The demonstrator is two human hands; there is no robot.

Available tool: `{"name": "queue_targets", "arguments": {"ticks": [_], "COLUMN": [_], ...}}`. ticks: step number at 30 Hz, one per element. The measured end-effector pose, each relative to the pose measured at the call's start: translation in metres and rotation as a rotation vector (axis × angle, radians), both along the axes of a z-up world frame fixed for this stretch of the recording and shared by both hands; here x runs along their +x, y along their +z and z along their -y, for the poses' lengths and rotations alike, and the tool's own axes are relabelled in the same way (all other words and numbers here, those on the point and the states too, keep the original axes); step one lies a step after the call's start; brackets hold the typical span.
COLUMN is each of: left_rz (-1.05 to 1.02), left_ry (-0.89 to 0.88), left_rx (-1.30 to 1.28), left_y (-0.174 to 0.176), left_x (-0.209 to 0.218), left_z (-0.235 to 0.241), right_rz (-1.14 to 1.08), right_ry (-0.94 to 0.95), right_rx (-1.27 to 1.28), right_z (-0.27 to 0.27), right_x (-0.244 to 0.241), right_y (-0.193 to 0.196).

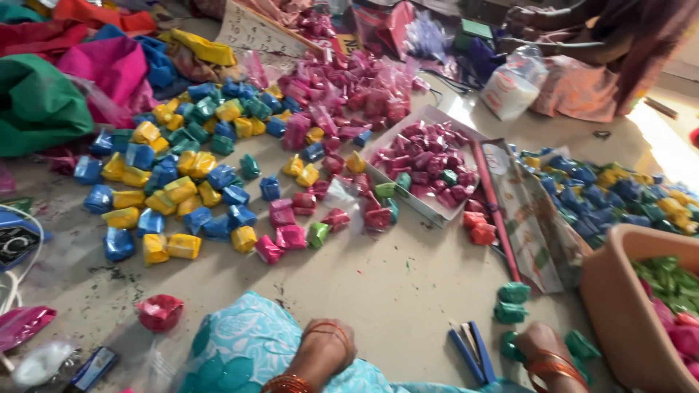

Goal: The person bundles and places sorted wrapped products into a plastic bag.

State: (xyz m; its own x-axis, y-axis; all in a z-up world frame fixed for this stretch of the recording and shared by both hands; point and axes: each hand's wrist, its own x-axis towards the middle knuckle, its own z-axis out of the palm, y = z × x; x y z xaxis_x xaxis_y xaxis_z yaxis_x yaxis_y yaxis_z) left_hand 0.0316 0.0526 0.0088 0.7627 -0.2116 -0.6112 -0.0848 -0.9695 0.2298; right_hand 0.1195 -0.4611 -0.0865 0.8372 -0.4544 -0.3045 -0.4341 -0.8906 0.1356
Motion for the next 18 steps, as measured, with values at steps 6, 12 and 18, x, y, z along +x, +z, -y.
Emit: {"name": "queue_targets", "arguments": {"ticks": [6, 12, 18], "left_rz": [0.057, 0.488, 0.296], "left_ry": [0.012, 0.357, 0.518], "left_rx": [-0.138, -0.855, -1.382], "left_y": [-0.008, -0.015, -0.003], "left_x": [0.005, 0.023, 0.022], "left_z": [0.006, 0.028, 0.038], "right_rz": [0.098, 0.508, 0.702], "right_ry": [-0.147, 0.143, 0.596], "right_rx": [0.048, 0.407, 0.522], "right_z": [-0.065, -0.201, -0.287], "right_x": [-0.004, -0.017, -0.053], "right_y": [0.069, 0.115, 0.114]}}
